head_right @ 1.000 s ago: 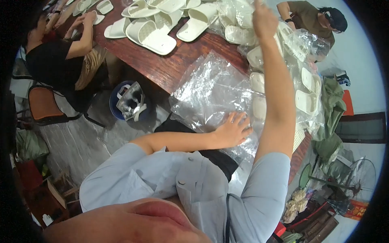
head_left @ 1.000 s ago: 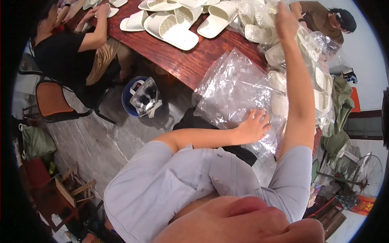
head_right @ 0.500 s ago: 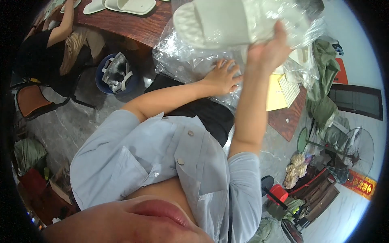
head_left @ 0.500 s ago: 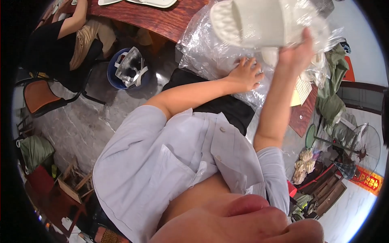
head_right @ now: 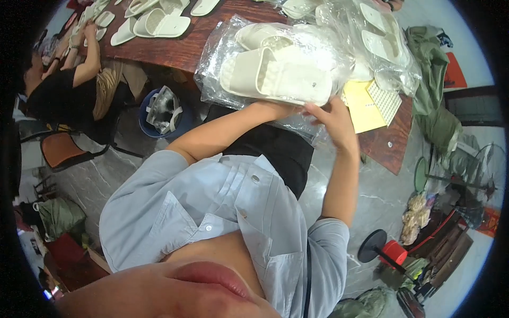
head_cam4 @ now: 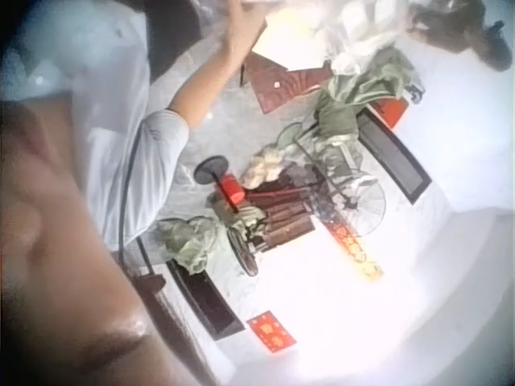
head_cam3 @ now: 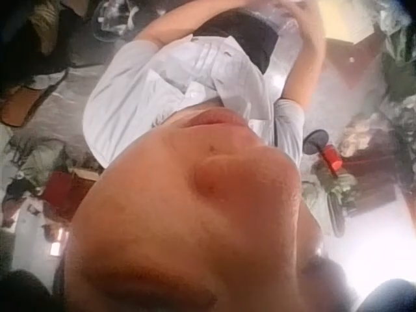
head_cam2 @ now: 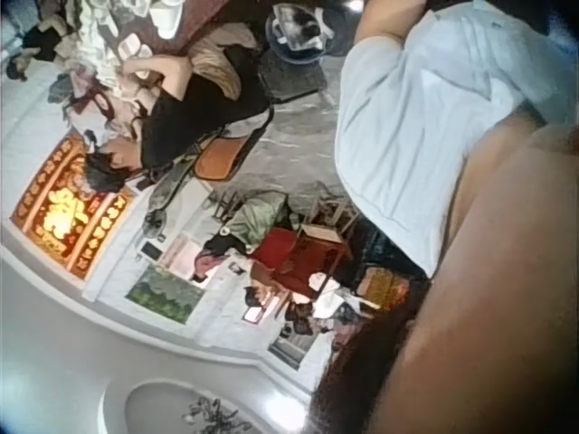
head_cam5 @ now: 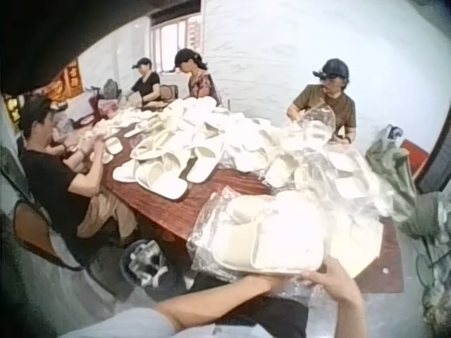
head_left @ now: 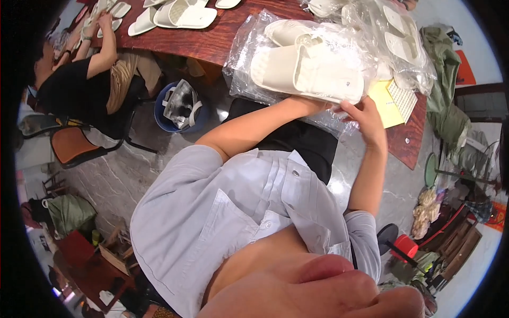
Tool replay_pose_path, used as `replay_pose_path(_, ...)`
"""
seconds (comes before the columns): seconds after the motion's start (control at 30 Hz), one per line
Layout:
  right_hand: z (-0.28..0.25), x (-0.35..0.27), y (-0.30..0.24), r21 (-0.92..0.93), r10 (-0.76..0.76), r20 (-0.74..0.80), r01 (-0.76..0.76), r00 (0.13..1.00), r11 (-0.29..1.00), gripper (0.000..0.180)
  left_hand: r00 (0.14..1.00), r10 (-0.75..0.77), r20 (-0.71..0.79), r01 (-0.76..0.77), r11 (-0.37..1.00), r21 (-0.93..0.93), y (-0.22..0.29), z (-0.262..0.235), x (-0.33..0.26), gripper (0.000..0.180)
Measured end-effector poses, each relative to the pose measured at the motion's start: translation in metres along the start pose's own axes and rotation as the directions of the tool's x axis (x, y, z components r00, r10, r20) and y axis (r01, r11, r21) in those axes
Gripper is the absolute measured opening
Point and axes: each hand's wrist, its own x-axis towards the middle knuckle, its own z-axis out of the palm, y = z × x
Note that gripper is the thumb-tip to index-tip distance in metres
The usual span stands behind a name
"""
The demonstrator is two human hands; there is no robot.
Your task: Sorting white sandals and placing them into plastic bags.
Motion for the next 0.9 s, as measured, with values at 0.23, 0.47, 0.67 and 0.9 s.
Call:
replay_pose_path(0.23,-0.048,-0.003,-0.009,-0.039,-0.155,-0.105,0.152,0.982,0.988,0.013,0.994,0.012,-0.112,-0.042,0.961,-0.274,-0.004,-0.002,0.001,0.033)
replay_pose_path(0.47,-0.034,0.053,-0.008,-0.323,-0.644,-0.010,0.607,0.765,0.726,0.035,0.980,0.069,0.185,-0.064,0.997,-0.031,0.005,-0.024,0.000,0.055)
replay_pose_path(0.67,-0.052,0.081,-0.033,0.075,-0.405,0.307,0.402,0.862,0.913,0.037,0.899,0.028,0.437,-0.004,0.998,-0.057,0.007,-0.030,0.006,0.070)
replay_pose_path(0.9,-0.041,0.115,-0.070,-0.653,0.102,0.473,0.270,0.875,0.708,0.037,0.857,0.210,0.471,-0.183,0.978,-0.102,-0.013,0.001,-0.005,0.065)
